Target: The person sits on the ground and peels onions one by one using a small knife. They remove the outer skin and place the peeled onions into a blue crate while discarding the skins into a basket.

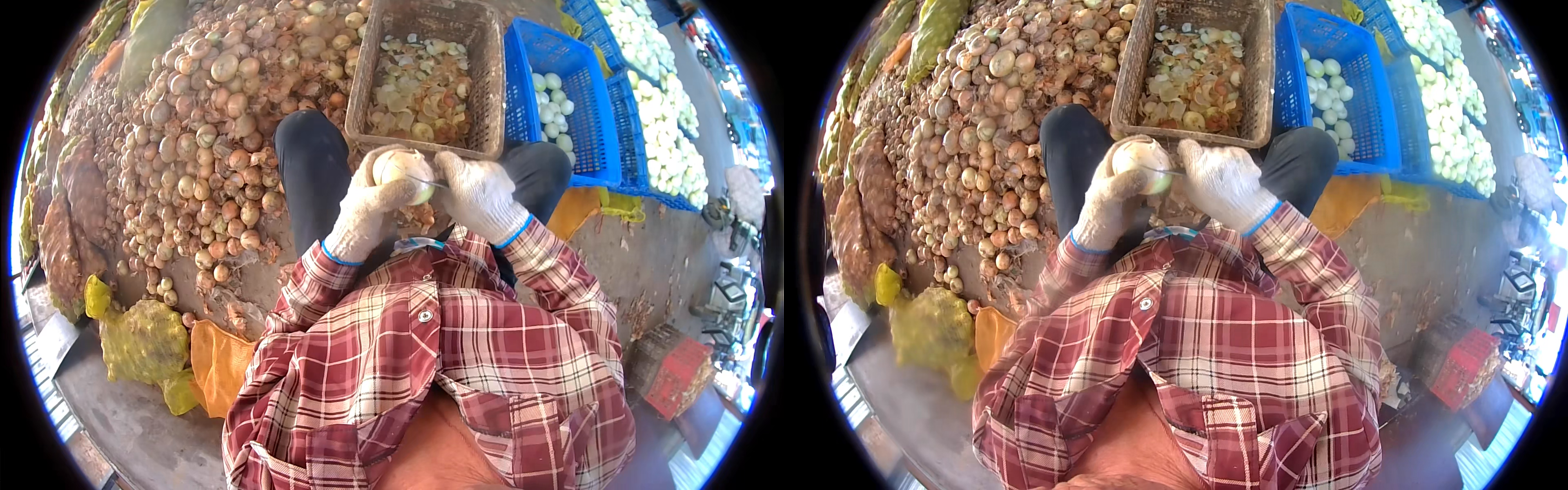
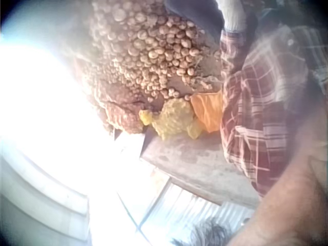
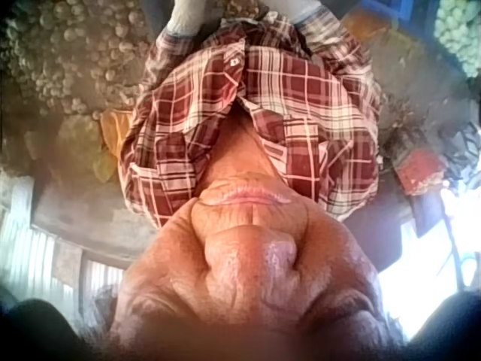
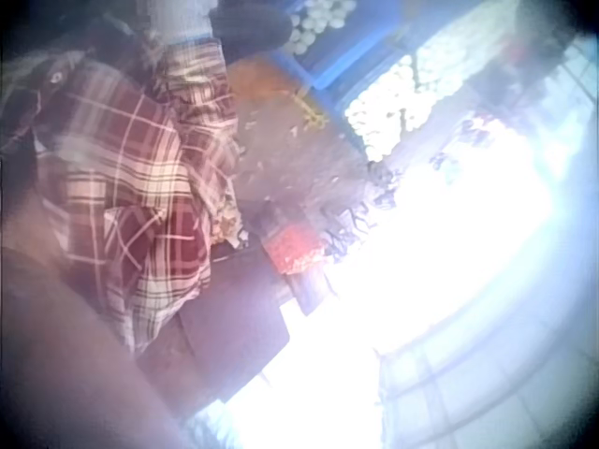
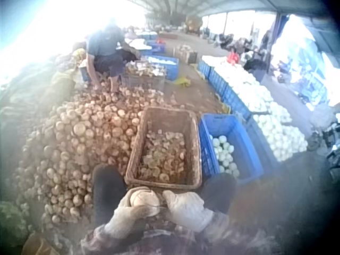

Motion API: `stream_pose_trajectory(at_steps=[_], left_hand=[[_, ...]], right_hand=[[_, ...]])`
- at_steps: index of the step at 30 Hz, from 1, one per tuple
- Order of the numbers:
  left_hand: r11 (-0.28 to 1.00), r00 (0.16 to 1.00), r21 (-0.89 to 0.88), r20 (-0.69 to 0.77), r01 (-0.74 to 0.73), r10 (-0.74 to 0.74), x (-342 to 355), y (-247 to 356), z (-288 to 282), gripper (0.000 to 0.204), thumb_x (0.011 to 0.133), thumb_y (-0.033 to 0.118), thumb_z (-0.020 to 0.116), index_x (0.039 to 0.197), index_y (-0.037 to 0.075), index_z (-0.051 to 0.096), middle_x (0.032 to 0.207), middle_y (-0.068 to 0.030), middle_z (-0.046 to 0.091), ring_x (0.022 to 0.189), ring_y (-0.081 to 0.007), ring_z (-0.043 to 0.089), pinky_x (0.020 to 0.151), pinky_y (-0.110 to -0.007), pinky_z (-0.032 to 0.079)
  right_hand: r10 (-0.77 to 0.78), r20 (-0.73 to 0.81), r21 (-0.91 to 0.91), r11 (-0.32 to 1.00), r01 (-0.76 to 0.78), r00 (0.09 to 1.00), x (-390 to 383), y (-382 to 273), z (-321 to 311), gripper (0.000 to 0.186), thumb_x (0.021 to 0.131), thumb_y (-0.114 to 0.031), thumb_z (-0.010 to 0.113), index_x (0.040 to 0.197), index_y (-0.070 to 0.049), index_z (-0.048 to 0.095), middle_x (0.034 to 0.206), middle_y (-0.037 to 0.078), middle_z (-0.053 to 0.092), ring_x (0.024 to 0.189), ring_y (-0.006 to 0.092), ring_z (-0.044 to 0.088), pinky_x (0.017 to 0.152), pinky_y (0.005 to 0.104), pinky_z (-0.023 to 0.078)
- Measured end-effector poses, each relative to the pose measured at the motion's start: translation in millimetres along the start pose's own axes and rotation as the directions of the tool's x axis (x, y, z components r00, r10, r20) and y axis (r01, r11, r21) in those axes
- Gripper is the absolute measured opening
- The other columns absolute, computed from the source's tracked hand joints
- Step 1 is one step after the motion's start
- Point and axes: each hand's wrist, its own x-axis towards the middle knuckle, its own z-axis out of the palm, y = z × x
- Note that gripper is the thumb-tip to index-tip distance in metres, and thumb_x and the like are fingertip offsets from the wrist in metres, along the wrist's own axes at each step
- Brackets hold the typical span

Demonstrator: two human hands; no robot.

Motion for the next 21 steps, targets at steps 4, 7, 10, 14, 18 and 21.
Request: stream_pose_trajectory(at_steps=[4,7,10,14,18,21], left_hand=[[0.99,0.994,-0.109,0.071,0.085,-0.078,4,-11,-8,0.059,0.076,0.021,0.073,0.124,-0.003,0.048,0.108,-0.0116,0.061,0.099,-0.0219,0.061,0.086,-0.035,0.053],[0.989,0.99,-0.111,0.111,0.097,-0.084,6,-10,-2,0.048,0.082,0.027,0.069,0.119,0.001,0.054,0.105,-0.008,0.062,0.095,-0.0195,0.061,0.08,-0.031,0.052],[0.997,0.998,-0.056,0.033,0.052,-0.05,11,3,11,0.043,0.086,0.031,0.067,0.114,0.0,0.056,0.104,-0.0078,0.062,0.098,-0.0181,0.061,0.079,-0.03,0.052],[0.901,0.949,0.327,-0.034,-0.285,0.312,6,26,12,0.067,0.075,0.023,0.08,0.128,-0.002,0.046,0.108,-0.0119,0.062,0.104,-0.022,0.062,0.082,-0.031,0.055],[0.954,0.953,0.056,-0.06,-0.294,0.297,28,29,-9,0.072,0.071,0.025,0.08,0.129,0.002,0.044,0.112,-0.0111,0.06,0.105,-0.0219,0.061,0.088,-0.035,0.054],[0.953,0.976,-0.21,-0.049,-0.219,0.213,32,26,-5,0.071,0.072,0.024,0.079,0.128,0.001,0.043,0.113,-0.0127,0.06,0.107,-0.0247,0.061,0.092,-0.037,0.052]], right_hand=[[0.009,-0.063,0.013,1.0,-0.008,0.998,-4,4,15,0.038,0.071,-0.029,0.076,0.092,-0.006,0.054,0.062,0.012,0.062,0.057,0.0283,0.065,0.053,0.0372,0.05],[-0.015,-0.09,0.023,1.0,0.017,0.996,10,3,12,0.034,0.073,-0.026,0.074,0.092,-0.006,0.053,0.062,0.012,0.061,0.057,0.028,0.065,0.053,0.0379,0.05],[0.039,-0.02,-0.012,0.999,-0.039,0.999,17,32,29,0.021,0.081,-0.018,0.063,0.094,-0.005,0.053,0.065,0.015,0.063,0.06,0.0307,0.066,0.056,0.0403,0.052],[0.703,0.21,-0.181,0.711,-0.679,0.68,5,95,38,0.031,0.091,-0.028,0.05,0.114,-0.008,0.055,0.086,0.023,0.068,0.085,0.036,0.069,0.077,0.0459,0.054],[0.524,0.049,0.326,0.796,-0.51,0.85,17,47,13,0.038,0.091,-0.031,0.057,0.12,-0.007,0.055,0.086,0.02,0.068,0.081,0.036,0.068,0.072,0.043,0.052],[0.347,0.082,0.589,0.739,-0.326,0.934,13,-2,-18,0.027,0.091,-0.013,0.058,0.117,-0.006,0.057,0.072,0.013,0.063,0.068,0.0215,0.066,0.062,0.031,0.05]])
